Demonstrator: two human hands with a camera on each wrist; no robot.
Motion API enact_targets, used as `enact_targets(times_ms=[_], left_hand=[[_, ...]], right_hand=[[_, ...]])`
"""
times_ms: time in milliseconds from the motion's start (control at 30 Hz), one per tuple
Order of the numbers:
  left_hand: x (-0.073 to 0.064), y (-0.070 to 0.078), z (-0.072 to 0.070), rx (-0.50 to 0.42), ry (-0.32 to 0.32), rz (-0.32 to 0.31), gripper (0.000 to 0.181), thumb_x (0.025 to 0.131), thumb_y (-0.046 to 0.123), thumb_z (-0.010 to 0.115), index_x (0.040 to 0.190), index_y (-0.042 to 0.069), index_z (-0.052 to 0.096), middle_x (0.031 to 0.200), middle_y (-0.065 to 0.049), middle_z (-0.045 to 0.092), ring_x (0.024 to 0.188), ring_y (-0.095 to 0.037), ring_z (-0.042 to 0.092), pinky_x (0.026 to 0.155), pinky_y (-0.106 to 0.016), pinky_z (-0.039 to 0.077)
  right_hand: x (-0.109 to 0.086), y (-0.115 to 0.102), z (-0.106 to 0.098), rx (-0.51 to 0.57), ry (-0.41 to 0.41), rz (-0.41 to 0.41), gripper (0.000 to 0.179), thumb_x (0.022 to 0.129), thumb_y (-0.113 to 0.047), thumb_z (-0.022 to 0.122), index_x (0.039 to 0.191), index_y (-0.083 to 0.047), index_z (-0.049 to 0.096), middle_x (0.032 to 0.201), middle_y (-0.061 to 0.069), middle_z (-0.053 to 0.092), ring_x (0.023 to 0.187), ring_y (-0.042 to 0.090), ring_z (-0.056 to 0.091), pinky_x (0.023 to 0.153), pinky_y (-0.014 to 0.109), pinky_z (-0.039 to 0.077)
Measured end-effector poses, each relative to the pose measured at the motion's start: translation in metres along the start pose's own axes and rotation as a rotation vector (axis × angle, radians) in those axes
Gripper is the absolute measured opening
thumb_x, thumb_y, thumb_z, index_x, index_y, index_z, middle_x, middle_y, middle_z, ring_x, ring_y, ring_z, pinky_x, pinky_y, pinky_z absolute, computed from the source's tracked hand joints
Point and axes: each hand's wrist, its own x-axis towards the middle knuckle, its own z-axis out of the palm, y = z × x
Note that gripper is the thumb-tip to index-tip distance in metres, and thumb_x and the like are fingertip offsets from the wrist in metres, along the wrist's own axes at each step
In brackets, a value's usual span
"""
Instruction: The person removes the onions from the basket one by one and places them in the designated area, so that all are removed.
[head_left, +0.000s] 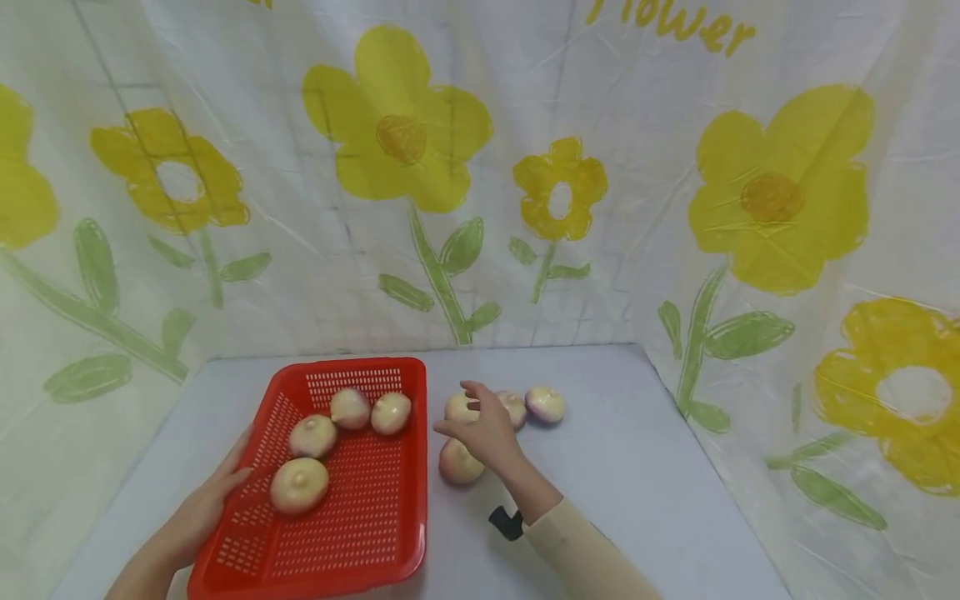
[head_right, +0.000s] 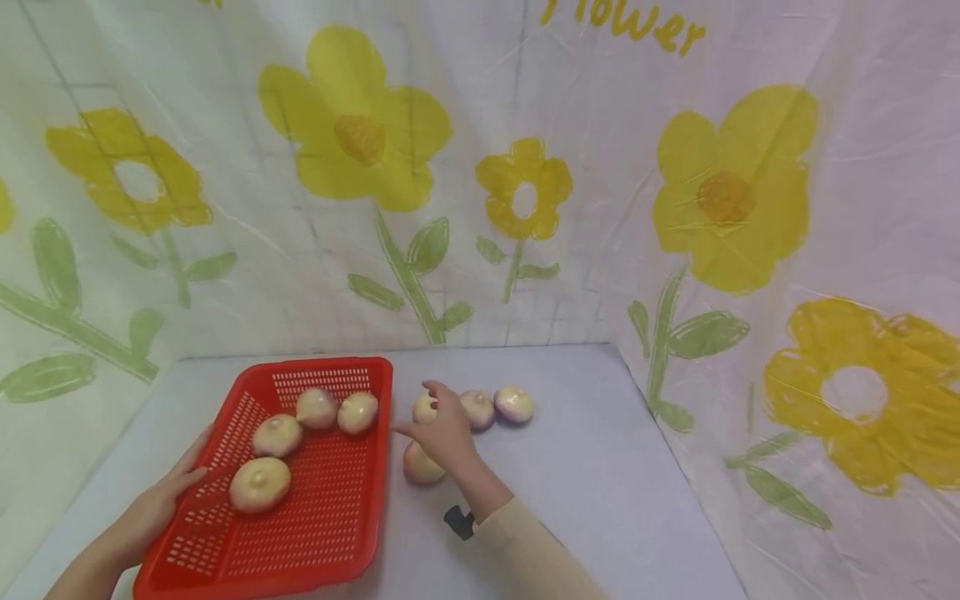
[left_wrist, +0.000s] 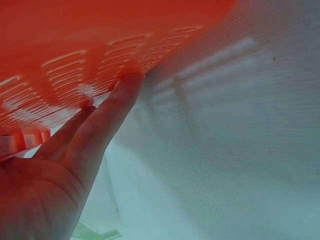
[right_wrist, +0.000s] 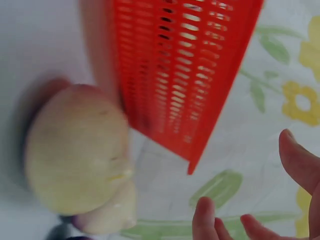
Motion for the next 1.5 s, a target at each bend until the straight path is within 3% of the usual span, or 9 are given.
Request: enact_targets(times_ms=[167,467,600,800,967,1133,1267,1500], left_hand=[[0.0,-0.001,-0.002,0.002,-0.012,0.012,0.06,0.112,0.037,0.021,0.156,0.046,-0.019,0.165,-0.021,-0.021,0.11,-0.008,0.061,0.087,-0.041,0.058],[0.001,0.004,-0.001,-0.044,-0.021,0.002,0.059,0.112,0.038,0.021,0.156,0.048,-0.017,0.166,-0.023,-0.015,0.11,-0.025,0.066,0.085,-0.052,0.059],[0.001,0.004,-0.001,-0.051,-0.019,-0.016,0.059,0.112,0.039,0.021,0.156,0.05,-0.016,0.167,-0.021,-0.013,0.111,-0.027,0.066,0.086,-0.053,0.058],[0.001,0.006,-0.001,-0.051,-0.024,-0.03,0.059,0.112,0.04,0.021,0.155,0.051,-0.017,0.167,-0.022,-0.012,0.111,-0.029,0.066,0.086,-0.054,0.058],[0.001,0.005,0.001,-0.049,-0.029,-0.036,0.058,0.112,0.039,0.02,0.154,0.051,-0.017,0.166,-0.023,-0.015,0.111,-0.031,0.066,0.086,-0.053,0.058],[0.001,0.004,0.004,-0.037,-0.015,-0.05,0.058,0.112,0.037,0.02,0.155,0.05,-0.017,0.166,-0.021,-0.016,0.112,-0.03,0.065,0.087,-0.05,0.058],[0.001,0.002,0.003,0.003,0.02,-0.054,0.058,0.112,0.036,0.02,0.156,0.048,-0.017,0.167,-0.019,-0.018,0.112,-0.025,0.065,0.086,-0.046,0.059],[-0.002,-0.003,0.001,-0.014,0.016,-0.029,0.058,0.112,0.037,0.02,0.156,0.049,-0.016,0.166,-0.017,-0.021,0.11,-0.022,0.065,0.086,-0.044,0.058]], right_hand=[[0.014,-0.027,0.019,-0.001,-0.042,-0.016,0.078,0.077,-0.038,0.087,0.143,-0.013,0.054,0.139,0.015,0.059,0.124,0.035,0.059,0.096,0.047,0.054],[0.034,-0.06,0.044,-0.001,-0.123,-0.01,0.08,0.079,-0.042,0.086,0.145,-0.012,0.052,0.133,0.01,0.062,0.118,0.027,0.06,0.094,0.043,0.054],[0.04,-0.068,0.053,0.036,-0.143,0.036,0.078,0.077,-0.041,0.088,0.142,-0.014,0.054,0.131,0.01,0.063,0.116,0.026,0.061,0.095,0.043,0.054],[0.046,-0.075,0.075,0.048,-0.127,0.128,0.076,0.077,-0.036,0.089,0.141,-0.015,0.055,0.137,0.009,0.06,0.123,0.029,0.058,0.102,0.045,0.049],[0.05,-0.077,0.094,0.044,-0.087,0.154,0.074,0.075,-0.03,0.091,0.139,-0.014,0.057,0.137,0.009,0.061,0.125,0.028,0.057,0.105,0.041,0.047],[0.053,-0.077,0.112,-0.06,-0.006,0.216,0.075,0.07,-0.03,0.094,0.135,-0.018,0.059,0.125,0.007,0.065,0.112,0.024,0.058,0.097,0.038,0.051],[0.057,-0.077,0.123,-0.172,0.036,0.252,0.076,0.067,-0.031,0.095,0.133,-0.02,0.06,0.123,0.009,0.061,0.111,0.028,0.054,0.092,0.044,0.051],[0.06,-0.067,0.14,-0.318,-0.027,0.288,0.088,0.065,-0.027,0.094,0.142,-0.015,0.053,0.137,0.016,0.053,0.132,0.042,0.046,0.11,0.052,0.041]])
